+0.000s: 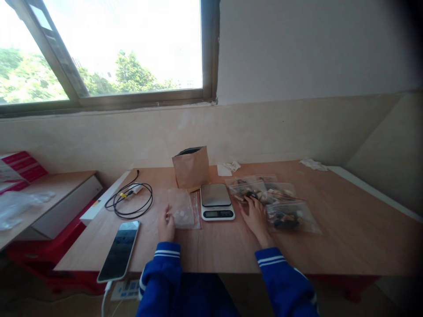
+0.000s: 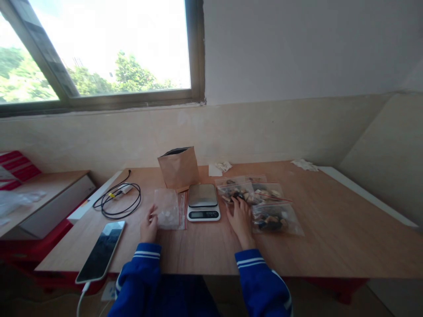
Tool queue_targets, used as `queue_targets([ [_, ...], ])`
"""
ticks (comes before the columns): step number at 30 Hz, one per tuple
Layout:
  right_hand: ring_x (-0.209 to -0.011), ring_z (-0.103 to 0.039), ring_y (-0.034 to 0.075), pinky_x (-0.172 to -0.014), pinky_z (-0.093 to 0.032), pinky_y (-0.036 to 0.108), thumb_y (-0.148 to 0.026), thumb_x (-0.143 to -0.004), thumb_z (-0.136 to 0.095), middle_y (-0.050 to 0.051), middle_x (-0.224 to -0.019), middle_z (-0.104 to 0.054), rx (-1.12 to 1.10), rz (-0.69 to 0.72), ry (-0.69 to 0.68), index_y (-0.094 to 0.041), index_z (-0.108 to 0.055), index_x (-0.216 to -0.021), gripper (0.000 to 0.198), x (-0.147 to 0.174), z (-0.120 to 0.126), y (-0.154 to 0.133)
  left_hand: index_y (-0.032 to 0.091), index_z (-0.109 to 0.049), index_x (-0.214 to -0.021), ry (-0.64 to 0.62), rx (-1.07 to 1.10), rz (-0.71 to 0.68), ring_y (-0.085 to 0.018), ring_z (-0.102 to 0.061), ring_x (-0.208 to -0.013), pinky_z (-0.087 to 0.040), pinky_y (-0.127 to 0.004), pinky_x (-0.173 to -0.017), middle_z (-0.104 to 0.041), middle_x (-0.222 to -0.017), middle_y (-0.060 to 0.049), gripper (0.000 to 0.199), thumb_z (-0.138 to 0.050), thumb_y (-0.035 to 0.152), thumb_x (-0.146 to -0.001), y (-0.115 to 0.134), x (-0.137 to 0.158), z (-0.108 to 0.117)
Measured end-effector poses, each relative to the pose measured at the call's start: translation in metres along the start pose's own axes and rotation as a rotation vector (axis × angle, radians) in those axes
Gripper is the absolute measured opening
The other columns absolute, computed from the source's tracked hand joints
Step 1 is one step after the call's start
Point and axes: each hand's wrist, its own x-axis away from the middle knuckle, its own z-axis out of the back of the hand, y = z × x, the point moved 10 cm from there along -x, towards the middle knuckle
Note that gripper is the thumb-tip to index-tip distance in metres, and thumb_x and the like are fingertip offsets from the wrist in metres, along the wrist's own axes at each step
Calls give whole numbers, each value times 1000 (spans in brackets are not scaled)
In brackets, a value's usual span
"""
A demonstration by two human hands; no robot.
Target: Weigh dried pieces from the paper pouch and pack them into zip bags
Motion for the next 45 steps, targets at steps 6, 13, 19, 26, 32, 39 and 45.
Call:
queue_targets([
  [6,-117,-47,31,-93,-39,45,-36,-86,-47,14,-126,-52,-2,-14,-11,-19,-50,-126,43,1,0,1,16,-67,-111,-77,-214,-90,-24,-60,-105,-44,-40,-98,-67,-109,-10,48,-42,10,-71,8,-14,-16],
  [13,-114,-48,30,-92,-40,44,-31,-84,-49,13,-123,-54,8,-3,-9,-20,-50,-126,44,0,-1,0,15,-42,-139,146,-422,-133,-31,-38,-131,-26,-50,-109,-40,-144,-16,56,-45,26,-85,39,-2,1],
  [19,-115,-48,31,-90,-40,45,-33,-86,-47,14,-123,-53,8,-22,-16,-20,-50,-126,43,1,0,1,23,-44,-138,-124,-456,-340,-28,-35,-135,-20,-47,-112,-37,-148,-11,54,-44,20,-84,65,25,-54],
  [26,-115,-48,30,-90,-41,44,-33,-85,-48,13,-122,-53,-8,-18,-15,-21,-50,-126,43,1,-1,2,20,-51,-132,-375,-537,-221,-28,-31,-138,-19,-48,-112,-39,-146,-14,49,-44,18,-84,28,38,-97],
  [32,-114,-48,30,-90,-41,44,-34,-86,-48,14,-121,-53,9,-26,-19,-21,-50,-126,43,1,-3,3,22,-59,-123,-357,-397,-214,-30,-37,-134,-19,-50,-112,-46,-142,-15,44,-50,17,-80,29,38,-89],
  [39,-116,-48,30,-90,-41,44,-33,-85,-49,14,-124,-52,3,-24,-15,-21,-50,-127,43,1,-3,4,22,-59,-123,-394,-372,-193,-30,-36,-135,-16,-50,-113,-45,-142,-15,44,-52,17,-80,25,39,-92],
  [45,-116,-48,31,-91,-41,44,-34,-86,-49,13,-124,-52,1,-37,-35,-21,-49,-128,44,2,-5,6,24,-61,-121,-379,-362,-216,-31,-38,-134,-17,-51,-113,-48,-140,-14,42,-54,17,-80,26,39,-90],
])
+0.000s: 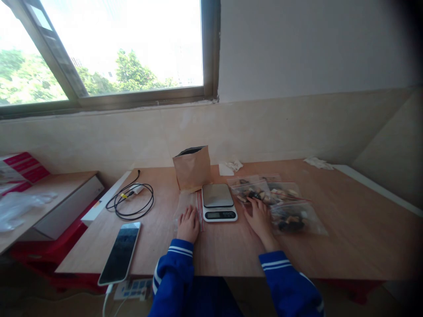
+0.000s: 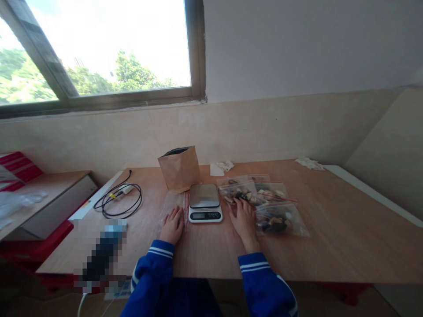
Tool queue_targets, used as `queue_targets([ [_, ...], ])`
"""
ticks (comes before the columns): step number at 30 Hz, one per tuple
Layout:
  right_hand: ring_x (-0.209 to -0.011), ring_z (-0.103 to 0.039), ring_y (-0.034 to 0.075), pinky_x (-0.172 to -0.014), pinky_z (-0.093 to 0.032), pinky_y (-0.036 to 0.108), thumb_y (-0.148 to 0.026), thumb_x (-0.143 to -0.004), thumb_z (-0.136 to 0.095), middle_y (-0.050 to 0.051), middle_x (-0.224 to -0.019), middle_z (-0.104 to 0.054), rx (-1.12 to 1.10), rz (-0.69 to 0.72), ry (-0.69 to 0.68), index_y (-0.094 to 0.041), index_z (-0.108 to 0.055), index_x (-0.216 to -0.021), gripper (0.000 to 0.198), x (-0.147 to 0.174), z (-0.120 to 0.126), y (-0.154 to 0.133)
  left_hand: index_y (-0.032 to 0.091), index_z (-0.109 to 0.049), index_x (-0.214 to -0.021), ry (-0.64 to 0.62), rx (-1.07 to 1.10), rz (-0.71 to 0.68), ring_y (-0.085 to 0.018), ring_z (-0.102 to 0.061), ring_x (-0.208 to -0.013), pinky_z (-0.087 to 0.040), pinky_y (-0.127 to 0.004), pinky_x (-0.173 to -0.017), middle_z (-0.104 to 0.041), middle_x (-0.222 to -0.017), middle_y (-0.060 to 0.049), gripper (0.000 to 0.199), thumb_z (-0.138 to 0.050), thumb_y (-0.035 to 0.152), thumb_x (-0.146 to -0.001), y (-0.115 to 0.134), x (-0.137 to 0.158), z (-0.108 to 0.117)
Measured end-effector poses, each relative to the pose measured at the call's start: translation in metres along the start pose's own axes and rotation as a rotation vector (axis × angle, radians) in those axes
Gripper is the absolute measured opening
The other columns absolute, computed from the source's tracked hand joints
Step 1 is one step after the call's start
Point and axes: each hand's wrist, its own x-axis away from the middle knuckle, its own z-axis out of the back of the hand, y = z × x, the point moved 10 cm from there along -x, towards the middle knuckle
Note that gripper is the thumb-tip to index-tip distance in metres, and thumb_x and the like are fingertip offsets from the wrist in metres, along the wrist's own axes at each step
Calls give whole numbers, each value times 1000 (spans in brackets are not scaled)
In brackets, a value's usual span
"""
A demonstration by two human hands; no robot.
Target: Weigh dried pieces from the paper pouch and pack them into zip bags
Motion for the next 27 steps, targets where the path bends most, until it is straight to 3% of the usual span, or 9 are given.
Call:
queue_targets([
  [11,-116,-48,29,-91,-40,43,-33,-86,-49,13,-123,-53,11,27,26,-19,-49,-127,42,0,2,-2,17,-46,-136,-141,-412,-22,-23,-34,-137,-24,-45,-112,-39,-147,-10,47,-36,19,-90,6,2,-11],
  [19,-114,-48,29,-89,-39,41,-34,-87,-48,12,-122,-53,19,19,17,-21,-49,-127,42,0,1,-1,19,-44,-138,-165,-456,-20,-21,-33,-137,-25,-43,-112,-37,-148,-8,48,-35,21,-91,7,4,-11],
  [27,-111,-50,29,-90,-39,42,-30,-85,-50,12,-120,-55,-23,35,28,-19,-50,-125,42,-1,4,-3,20,-47,-136,-104,-445,-41,-21,-34,-137,-27,-42,-111,-39,-147,-8,47,-36,20,-90,2,1,-13],
])
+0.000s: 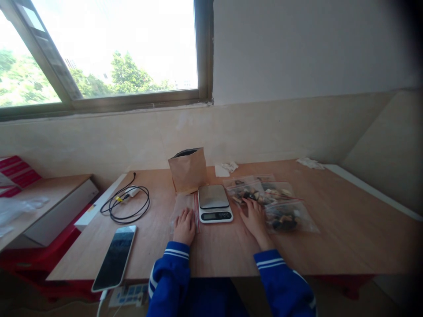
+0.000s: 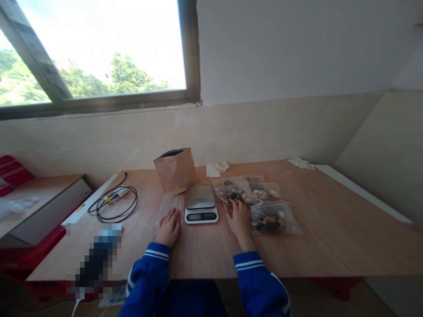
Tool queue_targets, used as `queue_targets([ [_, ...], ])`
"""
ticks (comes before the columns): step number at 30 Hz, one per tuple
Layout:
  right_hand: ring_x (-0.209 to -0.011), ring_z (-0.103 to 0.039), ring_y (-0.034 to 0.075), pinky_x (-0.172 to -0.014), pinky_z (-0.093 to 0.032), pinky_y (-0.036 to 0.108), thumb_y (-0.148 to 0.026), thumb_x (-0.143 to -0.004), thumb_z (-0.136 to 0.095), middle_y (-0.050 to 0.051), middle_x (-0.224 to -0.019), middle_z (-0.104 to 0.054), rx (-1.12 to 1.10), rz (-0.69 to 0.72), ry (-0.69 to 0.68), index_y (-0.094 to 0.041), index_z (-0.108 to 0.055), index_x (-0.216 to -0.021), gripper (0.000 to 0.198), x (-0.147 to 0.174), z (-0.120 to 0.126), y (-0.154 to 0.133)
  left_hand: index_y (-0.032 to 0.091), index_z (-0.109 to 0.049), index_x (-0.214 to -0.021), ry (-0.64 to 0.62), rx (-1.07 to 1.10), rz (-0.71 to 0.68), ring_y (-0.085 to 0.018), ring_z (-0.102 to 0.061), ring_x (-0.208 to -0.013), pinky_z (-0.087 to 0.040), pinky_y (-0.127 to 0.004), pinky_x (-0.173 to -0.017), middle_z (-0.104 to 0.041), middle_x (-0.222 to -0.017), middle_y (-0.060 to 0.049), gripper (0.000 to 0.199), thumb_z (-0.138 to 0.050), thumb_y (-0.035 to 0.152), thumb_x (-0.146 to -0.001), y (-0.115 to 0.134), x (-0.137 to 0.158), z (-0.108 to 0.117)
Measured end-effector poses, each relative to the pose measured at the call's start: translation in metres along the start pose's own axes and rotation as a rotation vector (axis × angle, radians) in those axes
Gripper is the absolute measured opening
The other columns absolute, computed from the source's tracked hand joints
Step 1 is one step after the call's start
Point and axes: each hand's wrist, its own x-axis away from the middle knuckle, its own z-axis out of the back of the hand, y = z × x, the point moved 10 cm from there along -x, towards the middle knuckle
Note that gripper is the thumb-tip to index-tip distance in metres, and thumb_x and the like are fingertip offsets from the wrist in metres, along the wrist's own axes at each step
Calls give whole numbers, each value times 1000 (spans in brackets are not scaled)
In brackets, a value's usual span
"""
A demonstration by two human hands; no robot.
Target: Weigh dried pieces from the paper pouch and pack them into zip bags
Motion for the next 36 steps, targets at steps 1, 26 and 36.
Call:
queue_targets([
  [1,-110,-50,29,-90,-39,42,-30,-85,-50,12,-120,-55,-1,-1,0,-19,-51,-125,41,0,0,0,20,-47,-136,0,3,3,-21,-35,-136,-27,-43,-110,-40,-147,-9,47,-37,20,-90,0,0,0],
  [26,-109,-50,28,-89,-40,41,-31,-85,-50,12,-119,-55,3,1,1,-19,-51,-124,41,1,0,0,20,-50,-132,-5,26,-4,-21,-38,-134,-28,-44,-110,-44,-144,-9,45,-39,19,-89,3,3,7],
  [36,-112,-48,28,-90,-38,42,-33,-87,-47,12,-118,-55,21,-18,-6,-20,-52,-123,39,0,3,-1,21,-50,-132,0,22,-5,-20,-38,-134,-27,-44,-110,-44,-144,-9,44,-38,20,-89,2,2,5],
])
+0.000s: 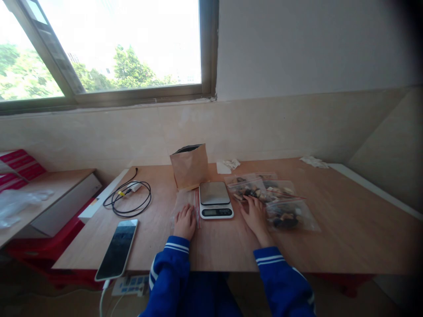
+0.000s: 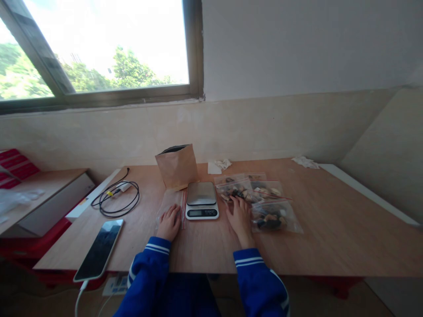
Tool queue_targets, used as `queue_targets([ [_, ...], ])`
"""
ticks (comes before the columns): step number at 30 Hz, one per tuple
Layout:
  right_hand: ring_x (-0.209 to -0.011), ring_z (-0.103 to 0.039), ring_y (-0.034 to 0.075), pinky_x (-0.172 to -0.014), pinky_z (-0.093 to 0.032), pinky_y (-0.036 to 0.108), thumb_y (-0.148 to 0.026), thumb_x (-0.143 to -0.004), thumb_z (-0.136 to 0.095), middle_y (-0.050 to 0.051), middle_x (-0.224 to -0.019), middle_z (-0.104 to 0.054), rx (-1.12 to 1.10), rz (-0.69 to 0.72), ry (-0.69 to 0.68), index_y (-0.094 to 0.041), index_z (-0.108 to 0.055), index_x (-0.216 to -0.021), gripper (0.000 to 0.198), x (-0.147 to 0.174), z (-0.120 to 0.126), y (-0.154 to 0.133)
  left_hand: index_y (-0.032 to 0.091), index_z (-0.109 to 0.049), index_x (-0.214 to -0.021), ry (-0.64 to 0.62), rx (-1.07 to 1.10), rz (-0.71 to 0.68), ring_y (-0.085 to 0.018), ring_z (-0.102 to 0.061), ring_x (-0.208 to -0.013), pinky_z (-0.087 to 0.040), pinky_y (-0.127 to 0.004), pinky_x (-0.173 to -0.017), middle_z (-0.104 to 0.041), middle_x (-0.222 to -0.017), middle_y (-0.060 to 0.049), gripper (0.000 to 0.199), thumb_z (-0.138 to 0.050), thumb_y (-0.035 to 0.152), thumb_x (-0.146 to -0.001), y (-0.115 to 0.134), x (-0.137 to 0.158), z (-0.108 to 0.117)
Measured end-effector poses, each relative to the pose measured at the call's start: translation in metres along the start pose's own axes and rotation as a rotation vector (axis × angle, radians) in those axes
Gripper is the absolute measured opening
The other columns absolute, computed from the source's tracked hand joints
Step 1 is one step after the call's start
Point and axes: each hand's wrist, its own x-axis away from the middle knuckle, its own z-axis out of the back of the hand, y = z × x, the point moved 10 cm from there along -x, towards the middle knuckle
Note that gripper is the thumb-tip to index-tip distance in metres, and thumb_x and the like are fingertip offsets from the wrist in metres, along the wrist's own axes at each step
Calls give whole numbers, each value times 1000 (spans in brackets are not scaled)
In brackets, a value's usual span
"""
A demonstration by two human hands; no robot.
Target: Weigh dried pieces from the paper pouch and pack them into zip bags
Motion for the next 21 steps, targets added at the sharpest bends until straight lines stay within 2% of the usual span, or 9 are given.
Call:
queue_targets([
  [21,-110,-49,28,-88,-39,42,-32,-86,-49,12,-117,-55,-4,4,3,-20,-52,-124,39,0,1,-2,21,-49,-133,-18,11,-8,-20,-36,-136,-26,-43,-111,-42,-146,-8,45,-36,22,-90,-1,0,-3],
])
